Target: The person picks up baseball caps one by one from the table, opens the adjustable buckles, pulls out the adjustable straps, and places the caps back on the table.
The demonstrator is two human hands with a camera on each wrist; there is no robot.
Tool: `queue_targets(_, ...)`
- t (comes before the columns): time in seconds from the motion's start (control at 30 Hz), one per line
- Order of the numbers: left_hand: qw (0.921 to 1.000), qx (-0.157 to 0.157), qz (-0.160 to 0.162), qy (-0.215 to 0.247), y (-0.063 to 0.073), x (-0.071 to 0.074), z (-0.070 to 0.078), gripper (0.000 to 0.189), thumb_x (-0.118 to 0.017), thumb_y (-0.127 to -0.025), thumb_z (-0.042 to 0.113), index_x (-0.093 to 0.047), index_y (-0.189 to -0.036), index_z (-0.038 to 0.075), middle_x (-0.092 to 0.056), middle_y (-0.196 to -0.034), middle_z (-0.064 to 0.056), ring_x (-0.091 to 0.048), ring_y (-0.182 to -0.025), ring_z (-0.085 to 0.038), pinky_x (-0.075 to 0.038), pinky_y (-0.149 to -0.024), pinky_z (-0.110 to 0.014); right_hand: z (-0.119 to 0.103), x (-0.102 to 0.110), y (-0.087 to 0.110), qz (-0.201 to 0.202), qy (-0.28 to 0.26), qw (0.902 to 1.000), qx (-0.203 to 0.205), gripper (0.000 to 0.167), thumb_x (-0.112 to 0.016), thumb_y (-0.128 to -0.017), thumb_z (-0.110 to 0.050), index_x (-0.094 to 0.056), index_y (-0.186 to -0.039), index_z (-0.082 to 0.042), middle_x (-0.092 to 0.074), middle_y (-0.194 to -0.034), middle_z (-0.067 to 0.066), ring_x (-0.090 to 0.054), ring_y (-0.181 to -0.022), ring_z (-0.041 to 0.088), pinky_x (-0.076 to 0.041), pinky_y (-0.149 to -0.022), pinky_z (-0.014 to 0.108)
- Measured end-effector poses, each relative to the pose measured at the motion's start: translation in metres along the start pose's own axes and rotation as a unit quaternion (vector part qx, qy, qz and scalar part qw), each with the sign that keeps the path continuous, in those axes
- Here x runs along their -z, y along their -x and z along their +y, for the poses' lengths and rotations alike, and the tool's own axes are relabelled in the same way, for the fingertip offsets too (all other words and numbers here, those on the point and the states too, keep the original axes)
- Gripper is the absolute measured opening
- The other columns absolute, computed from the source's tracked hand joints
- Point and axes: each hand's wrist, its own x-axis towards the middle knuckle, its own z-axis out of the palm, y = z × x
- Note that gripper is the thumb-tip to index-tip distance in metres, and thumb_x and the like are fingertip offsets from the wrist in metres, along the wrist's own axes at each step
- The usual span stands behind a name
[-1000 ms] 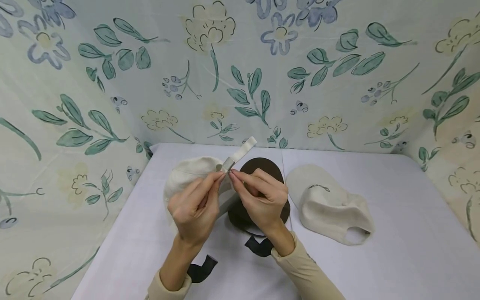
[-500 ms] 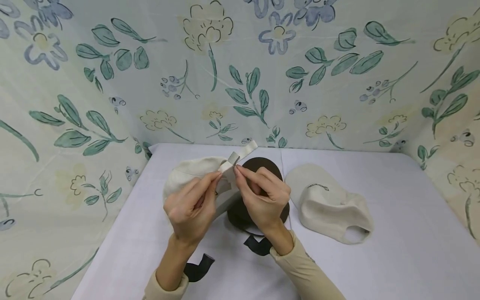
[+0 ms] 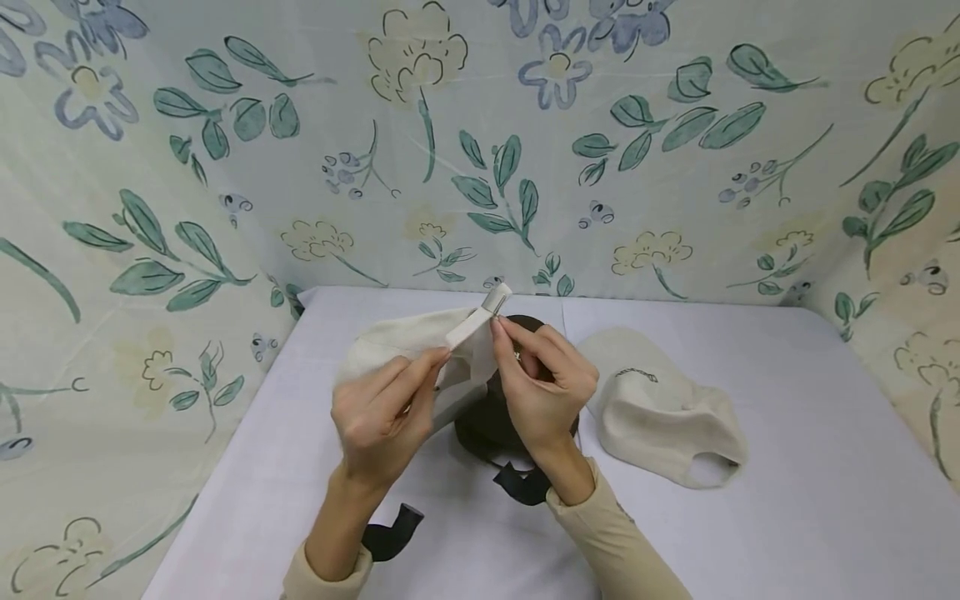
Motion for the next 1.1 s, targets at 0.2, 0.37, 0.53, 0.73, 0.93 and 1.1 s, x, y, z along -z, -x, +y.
queue_targets(0.2, 0.9982, 0.054, -0.001, 0.027, -0.003, 0.006, -0.005, 0.004, -0.077, -0.084, -0.008, -0.08, -0.086, -0.006, -0.057, -0.053, -0.005, -0.031, -0.045, -0.005, -0.023, -0.043, -0.016, 0.0, 0.001, -0.002, -0.001, 0.007, 1.0, -0.003, 0.007, -0.081, -0.081, 0.007, -0.082, -0.087, 0.003, -0.031, -0.052, 0.0, -0.031, -0.049, 0.007, -0.021, -0.048, 0.017)
queue_targets(0.37, 0.9966, 0.073, -0.007, 0.036, -0.006, 0.012, -0.009, 0.013, -0.078, -0.077, -0.013, -0.081, -0.086, -0.005, -0.052, -0.051, -0.003, -0.029, -0.046, -0.004, -0.022, -0.044, -0.016, 0.001, -0.001, -0.002, -0.002, 0.014, 0.9998, 0.016, 0.007, -0.081, -0.081, 0.007, -0.082, -0.087, 0.003, -0.032, -0.052, 0.0, -0.03, -0.049, 0.007, -0.021, -0.048, 0.018)
queue_targets(0.53, 0.9966, 0.073, -0.009, 0.037, -0.008, 0.016, -0.014, 0.012, -0.078, -0.077, -0.013, -0.081, -0.084, -0.004, -0.046, -0.05, 0.0, -0.026, -0.047, -0.003, -0.02, -0.045, -0.015, 0.003, -0.002, -0.002, 0.002, 0.023, 0.9995, 0.024, 0.007, -0.081, -0.082, 0.006, -0.082, -0.087, 0.003, -0.032, -0.052, 0.001, -0.031, -0.049, 0.008, -0.021, -0.048, 0.018)
queue_targets(0.73, 0.9952, 0.085, -0.007, 0.048, -0.009, 0.02, -0.019, 0.012, -0.077, -0.077, -0.014, -0.081, -0.084, -0.005, -0.043, -0.049, 0.001, -0.025, -0.048, -0.003, -0.018, -0.047, -0.013, 0.009, 0.0, -0.005, 0.008, 0.024, 0.9997, 0.004, 0.006, -0.08, -0.082, 0.007, -0.082, -0.087, 0.005, -0.032, -0.052, 0.002, -0.032, -0.048, 0.011, -0.022, -0.049, 0.018)
queue_targets(0.93, 0.9922, 0.109, 0.005, 0.059, -0.01, 0.022, -0.021, 0.013, -0.078, -0.075, -0.016, -0.081, -0.084, -0.006, -0.038, -0.048, 0.001, -0.023, -0.048, -0.004, -0.016, -0.049, -0.013, 0.01, 0.001, -0.005, -0.002, 0.015, 0.9998, 0.011, 0.006, -0.081, -0.081, 0.007, -0.082, -0.087, 0.004, -0.032, -0.051, 0.0, -0.031, -0.048, 0.009, -0.022, -0.048, 0.017)
queue_targets(1.1, 0.9893, 0.13, 0.017, 0.063, -0.009, 0.02, -0.021, 0.013, -0.079, -0.075, -0.017, -0.08, -0.084, -0.007, -0.035, -0.049, 0.001, -0.022, -0.049, -0.004, -0.016, -0.05, -0.014, 0.009, -0.001, -0.003, -0.016, 0.002, 0.9987, 0.049, 0.012, -0.081, -0.078, 0.012, -0.081, -0.089, 0.007, -0.032, -0.05, 0.0, -0.028, -0.047, 0.007, -0.022, -0.048, 0.016)
